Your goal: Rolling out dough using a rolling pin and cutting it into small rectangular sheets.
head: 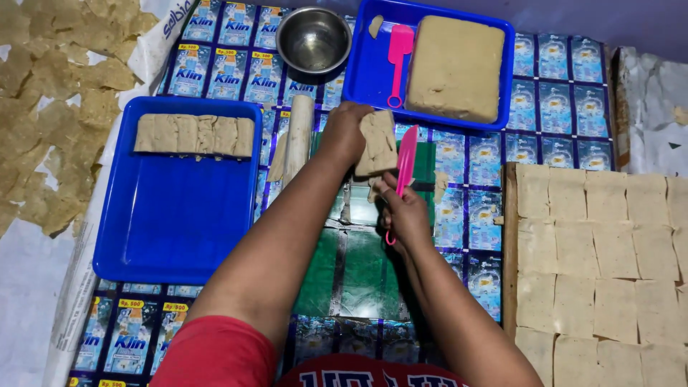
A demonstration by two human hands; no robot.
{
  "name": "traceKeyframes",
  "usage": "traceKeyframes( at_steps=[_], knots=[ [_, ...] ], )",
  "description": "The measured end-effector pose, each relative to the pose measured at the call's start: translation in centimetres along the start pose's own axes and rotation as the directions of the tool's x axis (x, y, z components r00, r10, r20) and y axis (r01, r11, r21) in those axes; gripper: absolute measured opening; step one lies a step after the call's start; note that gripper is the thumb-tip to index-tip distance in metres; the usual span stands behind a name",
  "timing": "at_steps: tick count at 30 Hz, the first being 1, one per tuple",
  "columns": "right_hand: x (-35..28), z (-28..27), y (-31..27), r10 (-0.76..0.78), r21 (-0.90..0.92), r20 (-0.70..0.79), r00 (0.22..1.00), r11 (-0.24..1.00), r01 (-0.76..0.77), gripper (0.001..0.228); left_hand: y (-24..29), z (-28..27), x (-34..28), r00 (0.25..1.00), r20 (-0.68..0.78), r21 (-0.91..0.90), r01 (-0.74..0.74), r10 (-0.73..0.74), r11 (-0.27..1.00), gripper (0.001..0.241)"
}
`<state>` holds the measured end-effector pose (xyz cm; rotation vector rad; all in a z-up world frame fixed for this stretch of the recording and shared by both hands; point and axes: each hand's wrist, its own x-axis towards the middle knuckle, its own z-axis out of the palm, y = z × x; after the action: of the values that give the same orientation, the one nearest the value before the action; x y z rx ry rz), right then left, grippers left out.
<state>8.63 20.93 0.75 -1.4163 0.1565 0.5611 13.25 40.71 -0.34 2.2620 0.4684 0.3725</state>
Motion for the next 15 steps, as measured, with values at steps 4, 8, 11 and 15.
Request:
traceKeyframes(
  at_steps=[4, 8, 11, 15],
  knots=[
    [-0.1, -0.5, 0.2, 0.04, -0.06, 0.003, 0.999, 0.997, -0.04, 0.034, -1.6, 3.3, 1.3, 0.994, 0.091, 0.024, -0.063, 0.06, 0.998, 0.048],
    [-0.4, -0.2, -0.8, 0.056, -0.061, 0.024, 0.998, 0.997, -0.055, 0.031, -3.3, 4.6, 1.2, 0.994, 0.105, 0.019, -0.044, 0.042, 0.999, 0.041],
    [1.2, -1.7, 1.3, -0.1, -0.33, -0.006, 0.995, 0.94, 0.093, 0.022, -3.4, 4.9, 1.1, 0.995, 0.093, 0.033, -0.049, 0.045, 0.998, 0.039],
    [-0.7, 0.3, 1.1, -0.366, -0.733, 0.078, 0.927, 0.61, 0.302, 0.037, -3.2, 4.3, 0.5, 0.994, 0.093, -0.075, -0.049, 0.056, 0.996, 0.04]
  ],
)
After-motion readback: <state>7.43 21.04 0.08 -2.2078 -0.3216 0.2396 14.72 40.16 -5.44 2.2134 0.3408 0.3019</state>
